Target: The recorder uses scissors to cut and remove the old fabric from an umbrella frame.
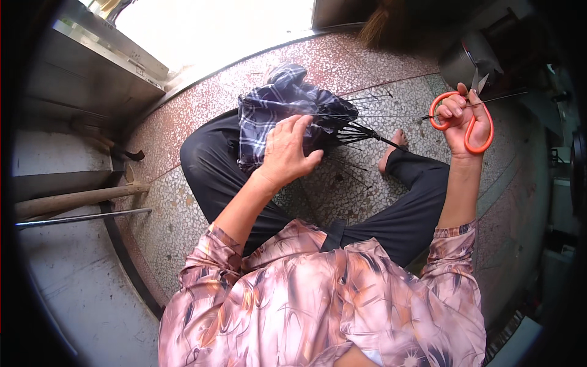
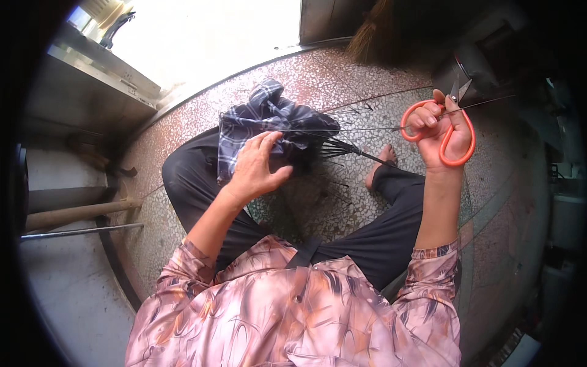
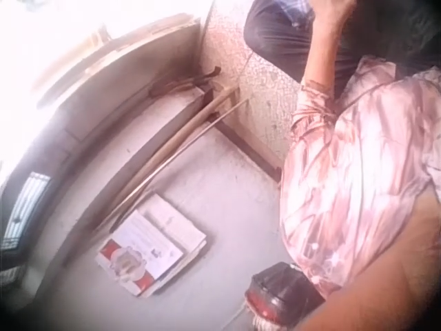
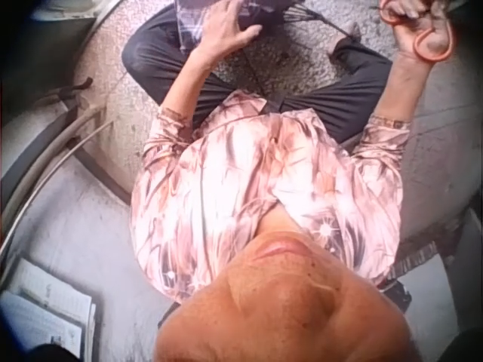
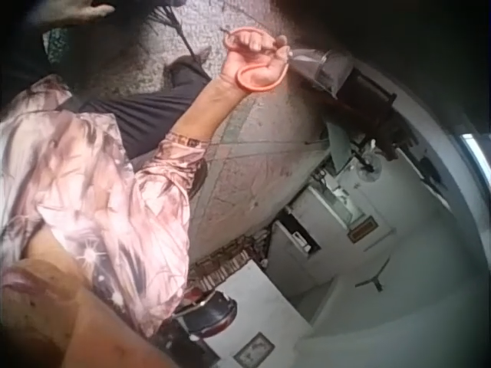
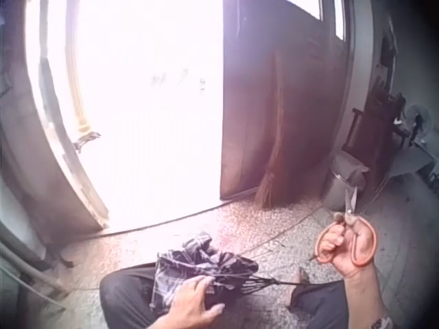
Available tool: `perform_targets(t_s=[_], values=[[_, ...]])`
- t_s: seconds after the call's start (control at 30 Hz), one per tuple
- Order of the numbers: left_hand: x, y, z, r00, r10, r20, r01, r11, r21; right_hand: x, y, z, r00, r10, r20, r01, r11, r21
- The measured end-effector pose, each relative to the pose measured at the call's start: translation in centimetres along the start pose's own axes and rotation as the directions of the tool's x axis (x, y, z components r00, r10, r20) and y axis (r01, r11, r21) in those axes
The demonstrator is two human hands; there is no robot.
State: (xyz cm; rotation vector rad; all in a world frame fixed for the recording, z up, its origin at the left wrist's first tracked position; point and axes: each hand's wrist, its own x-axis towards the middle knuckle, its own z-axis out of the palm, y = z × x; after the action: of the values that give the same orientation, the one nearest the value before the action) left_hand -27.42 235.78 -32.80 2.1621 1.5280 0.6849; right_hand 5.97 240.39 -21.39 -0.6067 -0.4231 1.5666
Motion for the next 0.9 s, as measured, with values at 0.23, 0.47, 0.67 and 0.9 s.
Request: perform_targets(t_s=[0.23, 0.47, 0.67, 0.9], values=[[0.8, -2.9, 6.1, 0.985, -0.048, -0.167, 0.04, 0.998, -0.053, -0.8, 1.1, -1.1, 0.999, 0.049, 0.004, -0.049, 0.998, 0.031], [1.2, -3.4, 7.2, 0.975, -0.217, -0.053, 0.179, 0.901, -0.395, 2.5, 0.5, -8.2, 0.99, 0.028, -0.137, -0.02, 0.998, 0.065], [0.8, -4.3, 8.4, 0.858, -0.287, 0.426, 0.514, 0.474, -0.715, 4.9, 0.8, -13.2, 0.946, 0.023, -0.323, -0.018, 1.0, 0.02], [-0.1, -5.4, 6.8, 0.774, -0.249, 0.582, 0.625, 0.149, -0.767, 5.6, 4.2, -14.7, 0.815, -0.271, -0.511, -0.143, 0.761, -0.632]])
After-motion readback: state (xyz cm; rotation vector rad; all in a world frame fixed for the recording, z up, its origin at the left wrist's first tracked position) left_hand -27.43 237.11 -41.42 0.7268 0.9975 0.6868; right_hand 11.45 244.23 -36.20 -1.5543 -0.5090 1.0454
